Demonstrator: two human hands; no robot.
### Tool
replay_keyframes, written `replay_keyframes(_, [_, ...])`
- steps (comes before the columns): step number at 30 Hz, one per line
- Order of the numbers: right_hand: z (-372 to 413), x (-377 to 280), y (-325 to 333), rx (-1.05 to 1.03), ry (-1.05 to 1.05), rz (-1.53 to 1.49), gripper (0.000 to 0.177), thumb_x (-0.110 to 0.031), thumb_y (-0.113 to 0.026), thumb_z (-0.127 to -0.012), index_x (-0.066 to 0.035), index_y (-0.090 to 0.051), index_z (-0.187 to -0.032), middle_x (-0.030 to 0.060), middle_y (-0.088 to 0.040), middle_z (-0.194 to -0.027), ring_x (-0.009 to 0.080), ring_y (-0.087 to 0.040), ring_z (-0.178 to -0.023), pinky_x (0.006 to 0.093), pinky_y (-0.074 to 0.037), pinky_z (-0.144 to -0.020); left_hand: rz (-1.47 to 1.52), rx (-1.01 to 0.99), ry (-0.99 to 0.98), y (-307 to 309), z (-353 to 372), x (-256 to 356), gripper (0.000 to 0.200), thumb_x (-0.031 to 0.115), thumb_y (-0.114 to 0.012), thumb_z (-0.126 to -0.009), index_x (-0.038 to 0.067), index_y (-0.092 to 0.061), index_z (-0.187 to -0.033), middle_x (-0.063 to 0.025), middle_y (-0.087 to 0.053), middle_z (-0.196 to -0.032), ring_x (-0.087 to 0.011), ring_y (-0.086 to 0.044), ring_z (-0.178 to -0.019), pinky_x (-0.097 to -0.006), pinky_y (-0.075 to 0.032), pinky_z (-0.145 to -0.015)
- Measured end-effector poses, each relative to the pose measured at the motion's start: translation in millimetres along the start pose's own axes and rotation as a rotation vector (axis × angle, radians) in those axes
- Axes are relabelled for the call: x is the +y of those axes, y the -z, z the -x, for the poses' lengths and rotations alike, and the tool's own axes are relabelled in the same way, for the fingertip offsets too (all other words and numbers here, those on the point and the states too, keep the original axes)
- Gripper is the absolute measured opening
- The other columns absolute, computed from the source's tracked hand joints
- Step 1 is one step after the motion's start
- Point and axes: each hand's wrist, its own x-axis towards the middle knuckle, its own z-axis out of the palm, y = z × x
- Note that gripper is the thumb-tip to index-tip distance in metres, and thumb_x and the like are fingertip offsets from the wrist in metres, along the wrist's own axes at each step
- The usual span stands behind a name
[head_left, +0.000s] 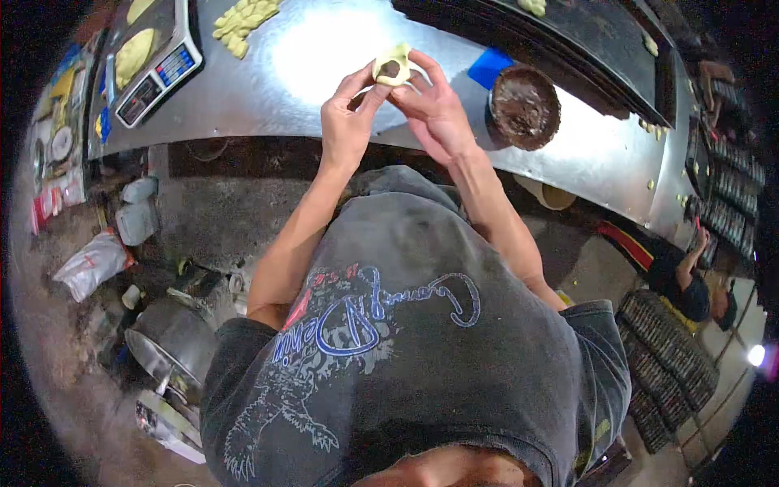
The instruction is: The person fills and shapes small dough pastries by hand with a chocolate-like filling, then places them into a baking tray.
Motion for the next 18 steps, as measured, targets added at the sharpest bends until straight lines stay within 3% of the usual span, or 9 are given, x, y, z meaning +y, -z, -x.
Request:
replay_keyframes(4, [-19.1,6.9,-37.0,0.009,0.096,0.448,0.033,-0.008,-0.067,-0.095,-0.003,-0.054,-0.125,0.0084,-0.062,-0.106,0.0132,-0.064,-0.088,0.0265,-0.054,-0.078,0.023,0.009,0.084,42.1,-13.9,9.2,0.038,0.027,-0.07,-0.095,0.006,-0.067,-0.127,-0.0049,-0.065,-0.119,-0.0118,-0.061,-0.102,-0.0258,-0.051,-0.085])
replay_keyframes(5, [-22.2,10.2,-44.6,0.008,0.094,0.444,0.025,-0.015,-0.066,-0.097,-0.003,-0.057,-0.117,0.0035,-0.061,-0.088,0.0112,-0.061,-0.074,0.0247,-0.051,-0.066,0.021,-0.022,0.072,51.1,-18.1,13.6,0.036,0.027,-0.07,-0.095,0.007,-0.069,-0.126,-0.0049,-0.065,-0.119,-0.0127,-0.061,-0.103,-0.027,-0.05,-0.087])
replay_keyframes(8, [-36.7,6.6,-29.0,-0.117,-0.324,0.132,0.023,-0.02,-0.065,-0.099,-0.004,-0.058,-0.114,0.0015,-0.06,-0.085,0.0099,-0.057,-0.069,0.0231,-0.046,-0.062,-0.054,-0.129,-0.037,76.3,-32.7,22.0,0.031,0.029,-0.07,-0.094,0.011,-0.073,-0.12,-0.0052,-0.065,-0.118,-0.016,-0.06,-0.106,-0.0314,-0.049,-0.092])
replay_keyframes(9, [-42.0,9.5,-22.7,-0.111,-0.344,0.098,0.022,-0.024,-0.062,-0.1,-0.006,-0.061,-0.113,0.001,-0.06,-0.084,0.0098,-0.054,-0.068,0.0221,-0.045,-0.062,-0.127,-0.171,-0.123,84.4,-38.2,18.5,0.029,0.029,-0.07,-0.094,0.013,-0.074,-0.118,-0.0054,-0.066,-0.118,-0.0177,-0.059,-0.106,-0.0332,-0.048,-0.092])
replay_keyframes(11, [-48.0,10.0,-36.1,0.004,-0.219,0.219,0.021,-0.022,-0.063,-0.1,-0.007,-0.062,-0.115,0.0005,-0.059,-0.083,0.0101,-0.055,-0.072,0.0226,-0.046,-0.066,-0.34,-0.2,-0.281,95.5,-46.1,20.2,0.024,0.028,-0.073,-0.09,0.016,-0.077,-0.11,-0.0058,-0.067,-0.111,-0.024,-0.058,-0.107,-0.0384,-0.047,-0.093])
replay_keyframes(13, [-49.3,15.8,-49.3,0.028,-0.037,0.271,0.024,-0.02,-0.067,-0.096,-0.008,-0.067,-0.118,0.0009,-0.058,-0.085,0.0107,-0.056,-0.083,0.0231,-0.046,-0.072,-0.453,-0.163,-0.296,102.4,-55.5,18.3,0.022,0.028,-0.075,-0.088,0.015,-0.077,-0.106,-0.0054,-0.067,-0.106,-0.0238,-0.059,-0.104,-0.0383,-0.047,-0.091])
replay_keyframes(14, [-47.5,17.6,-60.1,0.038,0.103,0.436,0.024,-0.019,-0.069,-0.095,-0.008,-0.068,-0.117,0.0011,-0.058,-0.086,0.0108,-0.056,-0.084,0.0231,-0.045,-0.072,-0.51,-0.146,-0.305,103.8,-60.4,18.7,0.022,0.028,-0.076,-0.087,0.014,-0.077,-0.103,-0.0052,-0.067,-0.103,-0.0237,-0.059,-0.102,-0.0382,-0.047,-0.09])
replay_keyframes(16, [-40.0,18.5,-82.6,0.067,0.381,0.765,0.024,-0.017,-0.071,-0.093,-0.006,-0.07,-0.115,0.0015,-0.058,-0.088,0.011,-0.056,-0.087,0.0231,-0.045,-0.072,-0.455,-0.116,-0.277,103.6,-66.1,26.7,0.023,0.03,-0.077,-0.087,0.011,-0.076,-0.099,-0.0048,-0.066,-0.097,-0.0205,-0.06,-0.095,-0.0355,-0.048,-0.083])
replay_keyframes(18, [-35.1,21.2,-89.8,0.171,0.442,0.845,0.018,-0.014,-0.073,-0.091,-0.006,-0.074,-0.107,0.0012,-0.057,-0.087,0.0113,-0.055,-0.085,0.0246,-0.046,-0.071,-0.361,-0.091,-0.25,98.0,-70.0,35.4,0.026,0.033,-0.077,-0.087,0.008,-0.075,-0.096,-0.004,-0.063,-0.091,-0.0166,-0.059,-0.087,-0.0323,-0.048,-0.077])
